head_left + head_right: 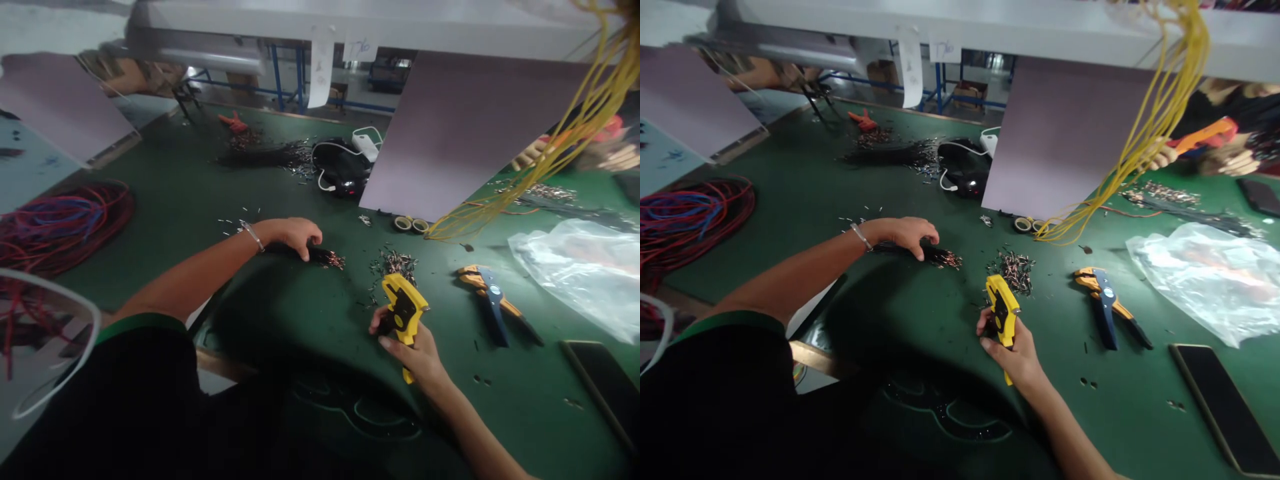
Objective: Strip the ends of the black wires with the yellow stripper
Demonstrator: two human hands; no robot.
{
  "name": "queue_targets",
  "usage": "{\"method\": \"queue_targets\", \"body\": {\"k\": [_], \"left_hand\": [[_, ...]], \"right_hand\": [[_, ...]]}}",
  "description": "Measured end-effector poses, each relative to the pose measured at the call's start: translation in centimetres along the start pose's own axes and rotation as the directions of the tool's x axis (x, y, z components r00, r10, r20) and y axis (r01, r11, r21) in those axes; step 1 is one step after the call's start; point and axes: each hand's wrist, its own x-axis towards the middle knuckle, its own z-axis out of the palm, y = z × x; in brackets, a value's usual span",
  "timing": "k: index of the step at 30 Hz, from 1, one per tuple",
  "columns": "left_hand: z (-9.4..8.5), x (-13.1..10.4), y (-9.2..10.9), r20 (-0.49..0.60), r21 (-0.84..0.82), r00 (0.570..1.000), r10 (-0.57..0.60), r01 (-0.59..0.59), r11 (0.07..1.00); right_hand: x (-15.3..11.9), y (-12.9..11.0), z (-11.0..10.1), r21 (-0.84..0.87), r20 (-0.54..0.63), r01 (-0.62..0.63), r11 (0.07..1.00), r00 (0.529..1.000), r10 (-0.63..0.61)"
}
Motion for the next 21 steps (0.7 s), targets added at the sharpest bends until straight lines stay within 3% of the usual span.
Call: {"method": "queue_targets", "body": {"k": [2,7,9,13,17,21], "left_hand": [[0.0,-1.0,-0.4,-0.078,0.043,0.997,-0.011,0.014,0.999],[-1.1,-2.5,-3.2,-0.185,-0.029,0.983,0.001,-0.006,1.000],[-1.6,-2.6,-4.7,-0.218,0.049,0.975,-0.038,0.050,0.998],[-1.8,-2.7,-6.8,-0.150,0.193,0.980,-0.132,0.160,0.968],[-1.2,-2.7,-7.5,-0.140,0.217,0.982,-0.127,0.156,0.964],[-0.7,-2.5,-7.3,-0.161,0.242,0.968,-0.192,0.227,0.943]], "right_hand": [[0.0,0.1,-0.1,0.016,-0.023,-0.011,1.000,1.000,0.011],[0.0,0.2,-0.8,0.041,-0.046,-0.029,0.999,0.998,0.031],[0.1,0.4,-1.0,0.029,-0.023,-0.031,0.999,0.999,0.031],[0.0,0.6,-0.9,-0.029,0.009,-0.005,1.000,1.000,0.005],[-0.7,0.2,0.1,-0.210,0.023,0.052,0.976,0.999,-0.048],[-1.7,-1.2,1.1,-0.544,0.157,0.120,0.830,0.987,-0.040]]}}
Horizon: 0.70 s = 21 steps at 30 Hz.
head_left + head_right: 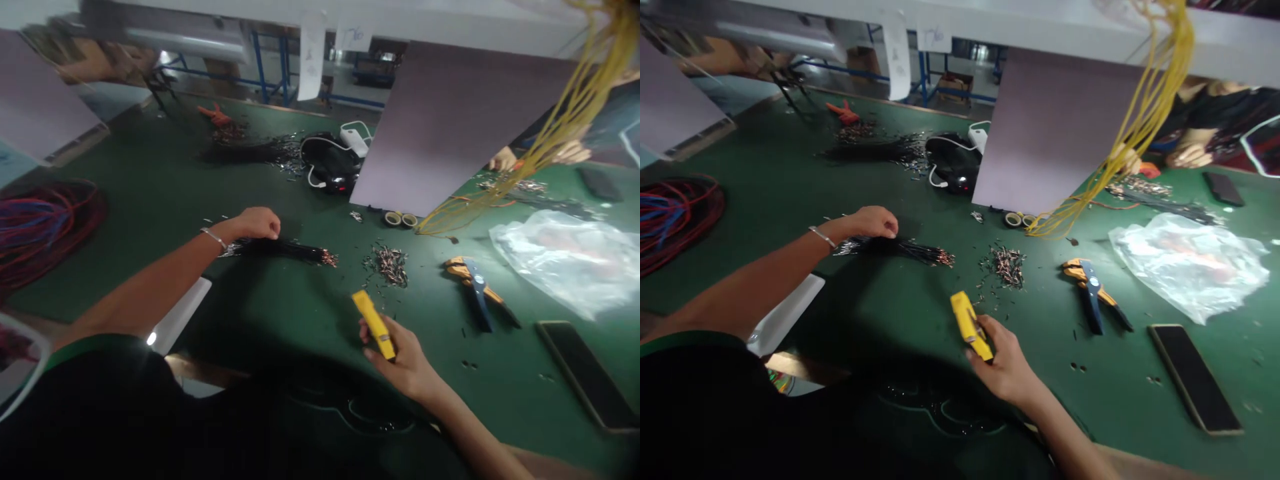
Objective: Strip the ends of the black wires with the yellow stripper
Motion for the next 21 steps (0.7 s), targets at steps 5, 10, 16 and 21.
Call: {"method": "queue_targets", "body": {"k": [5,10,16,21], "left_hand": [[0.0,0.5,0.1,-0.004,-0.021,1.000,0.024,-0.024,0.999],[-0.1,0.8,-0.1,-0.049,-0.101,0.997,0.054,-0.059,0.993],[-0.5,0.9,-0.2,-0.071,-0.173,0.995,0.068,-0.079,0.982],[-0.6,0.7,0.4,-0.102,-0.129,0.992,0.077,-0.090,0.988]], "right_hand": [[-0.5,-2.7,0.0,-0.212,0.247,0.034,0.977,0.969,0.020],[0.6,-4.9,0.4,-0.352,0.363,-0.012,0.936,0.920,0.148],[2.4,-5.8,1.2,-0.547,0.388,0.013,0.837,0.890,0.240],[4.3,-3.8,0.2,-0.707,0.299,0.076,0.703,0.933,0.200]]}}
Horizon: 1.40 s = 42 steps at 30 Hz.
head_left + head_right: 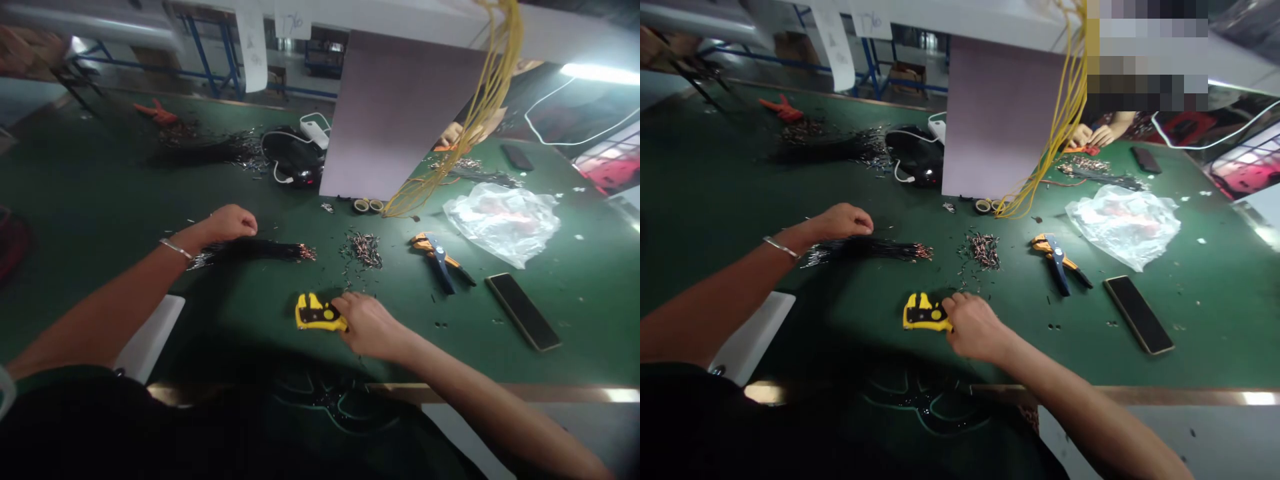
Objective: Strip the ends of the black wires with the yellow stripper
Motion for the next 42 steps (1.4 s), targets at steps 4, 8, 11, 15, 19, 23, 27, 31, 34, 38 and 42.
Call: {"method": "queue_targets", "body": {"k": [4,8,11,15,19,23,27,31,34,38,42], "left_hand": [[0.3,-0.9,0.8,-0.059,0.045,0.997,0.043,-0.040,0.998],[-0.3,-2.3,2.2,-0.128,0.081,0.983,0.133,-0.123,0.989],[-1.4,-3.4,3.9,-0.218,0.036,0.967,0.131,-0.126,0.991],[-2.2,-4.9,6.7,-0.284,-0.038,0.951,0.121,-0.137,0.990],[-1.6,-5.8,9.1,-0.217,-0.107,0.972,0.093,-0.118,0.987],[0.1,-6.4,10.8,-0.150,-0.142,0.982,0.111,-0.133,0.981],[1.8,-7.0,11.9,-0.103,-0.156,0.979,0.177,-0.192,0.969],[3.0,-7.2,12.5,-0.086,-0.177,0.976,0.198,-0.211,0.961],[3.7,-7.2,12.9,-0.023,-0.239,0.994,0.106,-0.108,0.965],[5.0,-7.0,13.8,0.214,-0.397,0.977,0.017,0.071,0.915],[6.7,-6.0,14.8,0.323,-0.510,0.946,-0.037,0.206,0.835]], "right_hand": [[0.6,2.0,0.0,-0.120,-0.137,-0.126,0.985,0.984,0.109],[-0.1,1.3,0.9,-0.126,-0.215,0.029,0.992,0.975,-0.056],[0.1,0.4,1.7,-0.139,-0.220,0.097,0.986,0.967,-0.126],[1.5,1.9,2.1,-0.155,-0.231,0.072,0.985,0.967,-0.107],[2.4,5.4,1.4,-0.144,-0.279,-0.027,0.989,0.960,-0.014],[1.5,7.8,0.4,-0.161,-0.338,-0.139,0.977,0.938,0.078],[-0.8,7.7,0.5,-0.162,-0.345,-0.169,0.972,0.933,0.104],[-2.9,5.9,1.9,-0.178,-0.282,-0.040,0.983,0.959,-0.012],[-3.6,5.3,2.4,-0.196,-0.227,0.085,0.977,0.965,-0.129],[-3.3,7.0,1.3,-0.256,-0.195,0.070,0.964,0.973,-0.122],[-3.3,9.2,0.1,-0.316,-0.230,-0.041,0.948,0.973,-0.035]]}}
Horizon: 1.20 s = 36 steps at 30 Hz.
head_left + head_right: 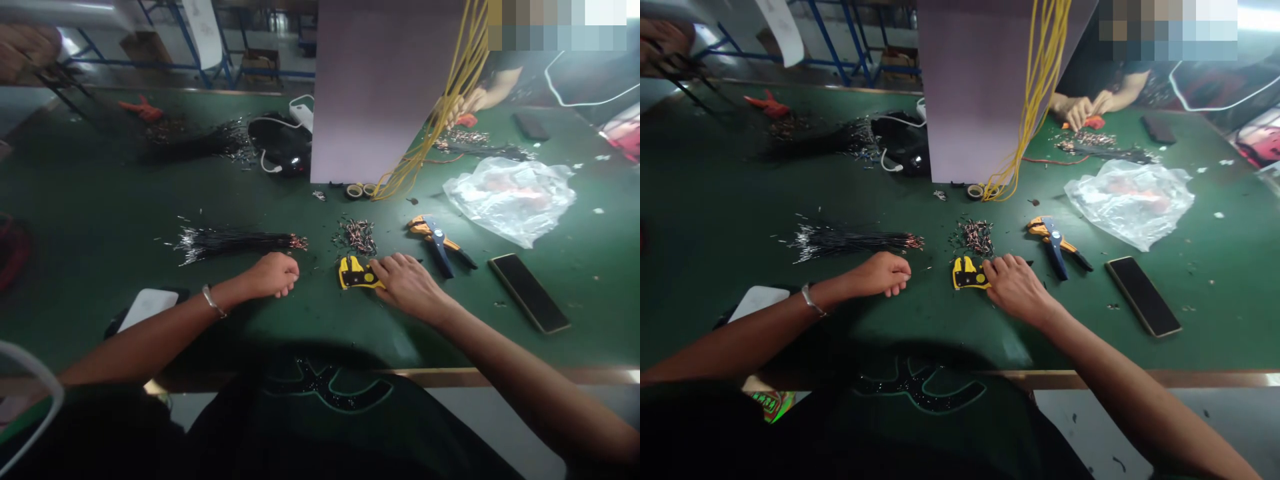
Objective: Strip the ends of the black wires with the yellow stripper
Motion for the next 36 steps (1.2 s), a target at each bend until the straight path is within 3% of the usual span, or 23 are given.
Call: {"method": "queue_targets", "body": {"k": [3,8,14,17,19,22,25,29,32,34,36], "left_hand": [[0.8,1.7,0.3,0.020,-0.071,1.000,0.007,-0.006,0.997],[1.8,5.2,1.8,-0.006,-0.201,0.998,0.057,-0.057,0.978],[2.8,9.0,5.5,-0.116,-0.257,0.980,0.159,-0.184,0.949],[1.2,8.7,6.2,-0.215,-0.217,0.958,0.187,-0.234,0.948],[-0.4,8.0,5.6,-0.266,-0.114,0.949,0.169,-0.205,0.972],[-2.1,7.2,3.7,-0.213,0.018,0.965,0.150,-0.150,0.989],[-1.8,7.4,2.7,-0.165,0.051,0.982,0.091,-0.084,0.995],[0.0,8.6,3.5,-0.182,-0.034,0.981,0.075,-0.082,0.996],[-0.1,8.4,4.5,-0.250,-0.136,0.964,0.095,-0.132,0.982],[-0.8,7.6,4.9,-0.273,-0.241,0.957,0.101,-0.169,0.956],[-1.6,6.5,5.0,-0.279,-0.350,0.957,0.081,-0.180,0.919]], "right_hand": [[-0.9,-0.5,-0.1,0.106,-0.017,0.014,0.994,1.000,-0.012],[-1.7,-3.2,-0.1,0.232,0.031,0.148,0.961,0.987,-0.159],[1.3,-1.6,0.0,0.115,0.053,0.029,0.993,0.998,-0.035],[2.0,-0.9,-0.2,0.097,0.028,-0.016,0.995,1.000,0.013],[1.7,-1.4,-0.4,0.127,0.010,0.006,0.992,1.000,-0.007],[1.2,-2.6,-0.4,0.177,0.014,0.095,0.980,0.995,-0.099],[1.7,-3.1,-0.2,0.175,0.022,0.122,0.977,0.992,-0.128],[3.1,-1.8,0.1,0.171,0.012,0.026,0.985,1.000,-0.028],[3.1,-1.0,0.3,0.284,-0.041,-0.002,0.959,0.999,0.015],[2.5,-1.1,0.6,0.445,-0.104,-0.018,0.895,0.992,0.072],[2.0,-1.4,0.9,0.649,-0.167,-0.054,0.759,0.963,0.212]]}}
